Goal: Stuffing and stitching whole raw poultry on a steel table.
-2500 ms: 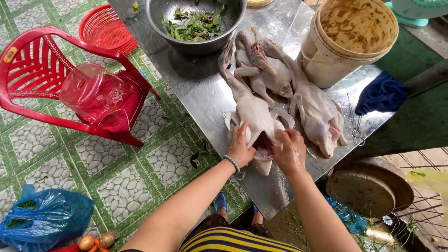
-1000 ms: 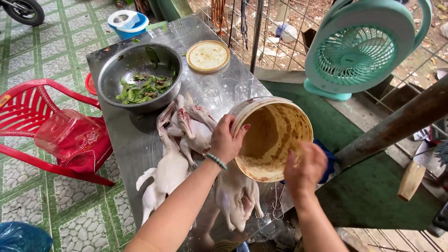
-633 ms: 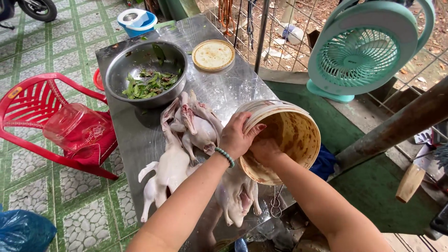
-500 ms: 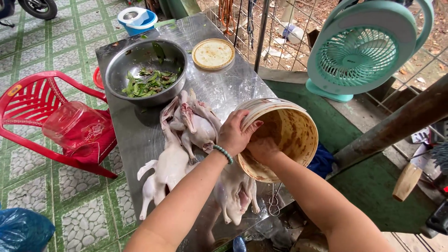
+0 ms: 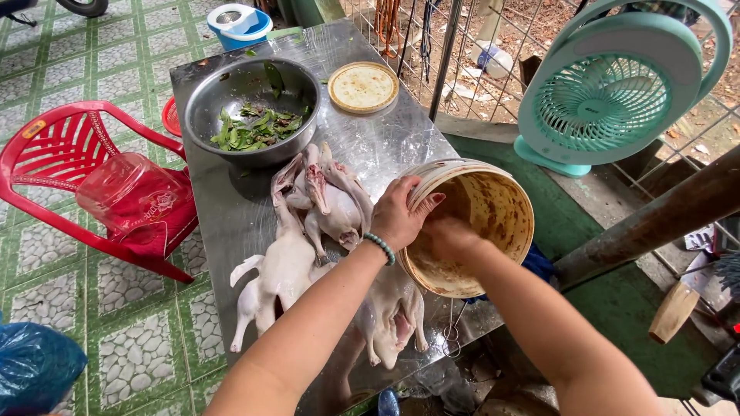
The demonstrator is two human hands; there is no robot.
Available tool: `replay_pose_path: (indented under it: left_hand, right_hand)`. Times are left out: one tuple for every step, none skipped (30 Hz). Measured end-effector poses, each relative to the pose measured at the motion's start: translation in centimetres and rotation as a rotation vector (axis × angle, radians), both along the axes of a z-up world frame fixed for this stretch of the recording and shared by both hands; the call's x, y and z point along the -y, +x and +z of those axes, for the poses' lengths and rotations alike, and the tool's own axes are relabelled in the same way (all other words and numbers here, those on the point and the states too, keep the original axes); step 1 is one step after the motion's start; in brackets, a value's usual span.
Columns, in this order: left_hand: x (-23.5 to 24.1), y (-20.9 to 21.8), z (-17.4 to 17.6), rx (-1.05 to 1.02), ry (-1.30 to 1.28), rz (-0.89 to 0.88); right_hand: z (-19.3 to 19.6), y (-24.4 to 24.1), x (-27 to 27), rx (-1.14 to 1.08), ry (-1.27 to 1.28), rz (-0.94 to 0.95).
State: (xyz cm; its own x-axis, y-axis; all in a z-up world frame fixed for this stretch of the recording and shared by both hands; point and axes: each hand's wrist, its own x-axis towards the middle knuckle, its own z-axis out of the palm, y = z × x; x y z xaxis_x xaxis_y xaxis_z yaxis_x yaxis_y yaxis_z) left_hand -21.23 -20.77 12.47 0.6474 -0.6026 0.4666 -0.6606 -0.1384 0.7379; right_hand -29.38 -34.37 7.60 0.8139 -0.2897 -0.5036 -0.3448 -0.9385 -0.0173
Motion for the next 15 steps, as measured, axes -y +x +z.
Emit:
replay_pose_path:
  left_hand:
    - [0.1, -0.1, 0.2, 0.0, -0.002, 0.001]
    - [0.2, -0.2, 0.4, -0.006, 0.0, -0.006]
    - [0.2, -0.4, 0.5, -0.013, 0.005, -0.012]
    - [0.2, -0.4, 0.4, -0.014, 0.006, -0.01]
    - [0.2, -0.4, 0.4, -0.018, 0.011, -0.019]
    - [0.1, -0.3, 0.4, -0.023, 0.016, -0.027]
    - [0.1, -0.5, 0.4, -0.025, 0.016, -0.025]
    - [0.0, -0.7, 0.5, -0.038, 0.017, -0.029]
    - [0.0, -0.8, 0.6, -0.05, 0.017, -0.033]
    - [-0.1, -1.0, 0.6, -0.051, 0.016, -0.033]
    - [-0.1, -1.0, 0.6, -0.056, 0.012, -0.032]
    - [-0.2, -0.9, 0.6, -0.06, 0.008, -0.031]
    - [-0.3, -0.7, 0.3, -0.058, 0.006, -0.027]
    - [-0.3, -0.5, 0.1, -0.048, -0.01, -0.019]
    - [-0.3, -0.4, -0.2, -0.042, -0.026, -0.011]
  right_hand:
    - [-1.5, 0.1, 0.0, 0.0, -0.002, 0.001]
    - [-3.1, 0.3, -0.1, 0.075, -0.012, 0.037]
    - [-4.8, 0.4, -0.3, 0.149, -0.018, 0.075]
    - [-4.6, 0.5, -0.6, 0.149, -0.018, 0.077]
    - [-4.4, 0.7, -0.9, 0.351, 0.049, -0.013]
    - [-4.2, 1.0, -1.3, 0.552, 0.118, -0.103]
    - [-3.8, 1.0, -1.4, 0.55, 0.119, -0.101]
    - [-3.4, 1.0, -1.5, 0.47, 0.099, -0.125]
    - [-2.9, 1.1, -1.5, 0.39, 0.077, -0.15]
    - [-2.7, 1.0, -1.6, 0.389, 0.077, -0.149]
    - [-2.4, 1.1, -1.7, 0.43, -0.005, -0.06]
    - [-2.0, 1.2, -1.9, 0.469, -0.085, 0.033]
    - [-3.3, 1.2, -0.6, 0.472, -0.086, 0.037]
    - [-4.6, 1.3, 0.7, 0.328, -0.08, 0.024]
    - [-6.0, 1.3, 2.0, 0.182, -0.074, 0.013]
